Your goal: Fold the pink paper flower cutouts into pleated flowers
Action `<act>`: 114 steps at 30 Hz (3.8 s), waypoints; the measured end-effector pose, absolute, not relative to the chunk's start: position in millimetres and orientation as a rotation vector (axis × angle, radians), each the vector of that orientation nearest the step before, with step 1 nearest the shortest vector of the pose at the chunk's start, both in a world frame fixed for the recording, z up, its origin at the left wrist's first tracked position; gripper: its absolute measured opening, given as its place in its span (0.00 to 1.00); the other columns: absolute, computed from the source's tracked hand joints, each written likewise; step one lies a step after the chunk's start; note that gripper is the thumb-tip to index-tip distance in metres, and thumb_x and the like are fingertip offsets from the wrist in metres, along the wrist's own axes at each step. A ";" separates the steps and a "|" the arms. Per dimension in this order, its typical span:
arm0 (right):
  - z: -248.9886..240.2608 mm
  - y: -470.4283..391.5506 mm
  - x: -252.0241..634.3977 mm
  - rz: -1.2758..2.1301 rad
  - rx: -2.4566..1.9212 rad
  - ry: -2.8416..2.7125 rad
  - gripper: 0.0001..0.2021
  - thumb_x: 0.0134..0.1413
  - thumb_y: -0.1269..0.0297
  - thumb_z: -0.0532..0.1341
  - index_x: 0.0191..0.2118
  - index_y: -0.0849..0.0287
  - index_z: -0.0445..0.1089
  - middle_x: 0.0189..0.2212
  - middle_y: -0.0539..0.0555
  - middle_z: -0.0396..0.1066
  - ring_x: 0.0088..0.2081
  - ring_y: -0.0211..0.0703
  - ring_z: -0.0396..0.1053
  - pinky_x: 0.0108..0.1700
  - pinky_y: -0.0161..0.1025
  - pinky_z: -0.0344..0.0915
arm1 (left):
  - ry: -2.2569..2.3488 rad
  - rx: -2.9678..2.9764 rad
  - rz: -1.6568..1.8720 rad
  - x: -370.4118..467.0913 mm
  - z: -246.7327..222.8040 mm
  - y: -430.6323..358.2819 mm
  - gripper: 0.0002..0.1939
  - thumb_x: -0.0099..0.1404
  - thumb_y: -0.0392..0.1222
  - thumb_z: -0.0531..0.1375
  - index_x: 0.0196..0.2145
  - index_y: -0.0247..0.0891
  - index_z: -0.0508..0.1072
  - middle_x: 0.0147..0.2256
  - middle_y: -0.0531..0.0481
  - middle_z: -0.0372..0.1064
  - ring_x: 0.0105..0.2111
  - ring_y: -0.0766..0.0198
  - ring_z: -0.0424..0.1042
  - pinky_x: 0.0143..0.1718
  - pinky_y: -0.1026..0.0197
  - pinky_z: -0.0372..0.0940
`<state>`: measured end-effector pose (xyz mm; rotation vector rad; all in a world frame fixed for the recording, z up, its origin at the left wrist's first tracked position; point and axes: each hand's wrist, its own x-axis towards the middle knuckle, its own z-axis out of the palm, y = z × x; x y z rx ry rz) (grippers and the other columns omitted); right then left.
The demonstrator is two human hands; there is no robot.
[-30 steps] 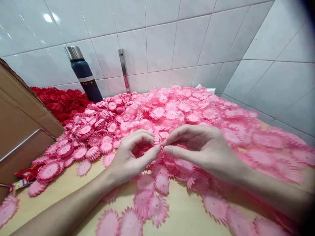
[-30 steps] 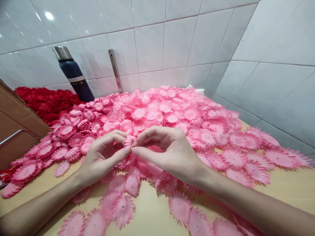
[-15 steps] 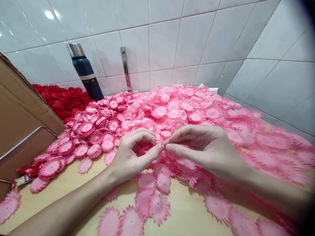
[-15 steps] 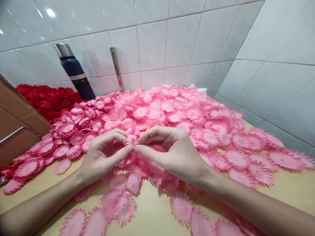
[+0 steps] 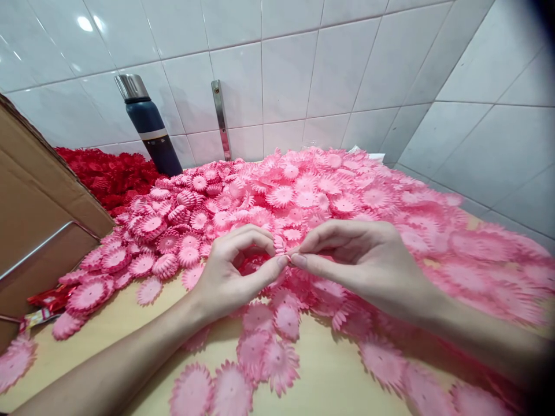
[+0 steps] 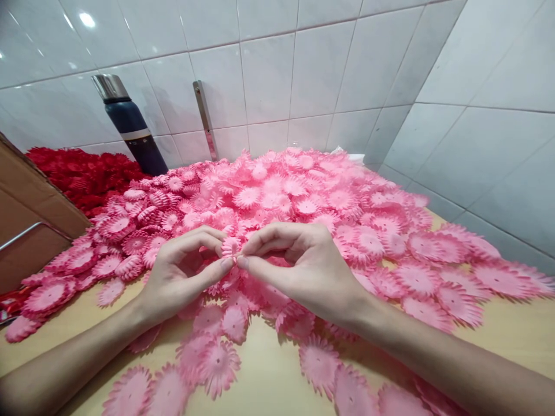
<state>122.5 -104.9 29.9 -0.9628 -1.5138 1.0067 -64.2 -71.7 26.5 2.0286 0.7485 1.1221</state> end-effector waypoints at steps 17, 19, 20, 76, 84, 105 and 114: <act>30.3 -105.8 122.7 1.025 -0.962 -1.507 0.06 0.41 0.68 0.71 0.30 0.56 0.76 0.27 0.50 0.77 0.30 0.40 0.75 0.34 0.34 0.76 | 0.719 2.057 1.124 -65.8 24.1 -70.8 0.03 0.60 0.36 0.62 0.28 0.35 0.70 0.32 0.47 0.70 0.32 0.63 0.70 0.33 0.62 0.66; 30.5 -105.3 122.7 1.028 -0.956 -1.510 0.07 0.40 0.68 0.71 0.30 0.56 0.76 0.27 0.50 0.77 0.30 0.40 0.75 0.34 0.34 0.76 | 0.705 2.067 1.134 -65.9 23.8 -70.4 0.03 0.59 0.35 0.62 0.28 0.35 0.70 0.32 0.47 0.70 0.32 0.64 0.70 0.33 0.62 0.66; 30.6 -105.1 122.7 1.032 -0.955 -1.508 0.07 0.40 0.67 0.72 0.30 0.56 0.76 0.27 0.50 0.77 0.30 0.40 0.75 0.34 0.34 0.76 | 0.697 2.070 1.137 -65.9 23.8 -70.3 0.03 0.59 0.35 0.62 0.28 0.34 0.70 0.31 0.47 0.70 0.31 0.64 0.70 0.33 0.62 0.65; 31.1 -106.2 123.0 1.062 -0.990 -1.522 0.08 0.41 0.67 0.71 0.30 0.57 0.73 0.27 0.50 0.76 0.29 0.40 0.75 0.32 0.35 0.74 | 0.696 2.144 1.154 -64.0 26.1 -70.8 0.04 0.58 0.34 0.62 0.26 0.35 0.70 0.30 0.46 0.72 0.30 0.64 0.71 0.32 0.62 0.67; 34.3 -106.4 118.7 1.087 -0.988 -1.454 0.08 0.39 0.68 0.71 0.29 0.57 0.73 0.27 0.49 0.75 0.31 0.39 0.74 0.35 0.33 0.74 | 0.629 2.174 1.224 -65.8 22.6 -71.2 0.05 0.56 0.29 0.62 0.31 0.36 0.72 0.34 0.45 0.71 0.34 0.62 0.72 0.37 0.59 0.69; 29.1 -102.6 123.8 1.111 -1.047 -1.505 0.10 0.50 0.65 0.65 0.39 0.55 0.69 0.38 0.53 0.76 0.41 0.44 0.75 0.40 0.37 0.72 | 0.600 2.073 1.340 -65.7 20.4 -69.9 0.12 0.57 0.27 0.63 0.38 0.39 0.77 0.42 0.45 0.75 0.44 0.59 0.73 0.46 0.55 0.72; 28.8 -103.6 123.0 1.119 -1.041 -1.489 0.12 0.48 0.63 0.67 0.40 0.54 0.68 0.33 0.52 0.77 0.38 0.46 0.76 0.39 0.39 0.74 | 0.727 2.144 1.360 -64.4 26.5 -70.6 0.09 0.56 0.30 0.65 0.35 0.40 0.80 0.39 0.47 0.77 0.40 0.60 0.75 0.45 0.55 0.71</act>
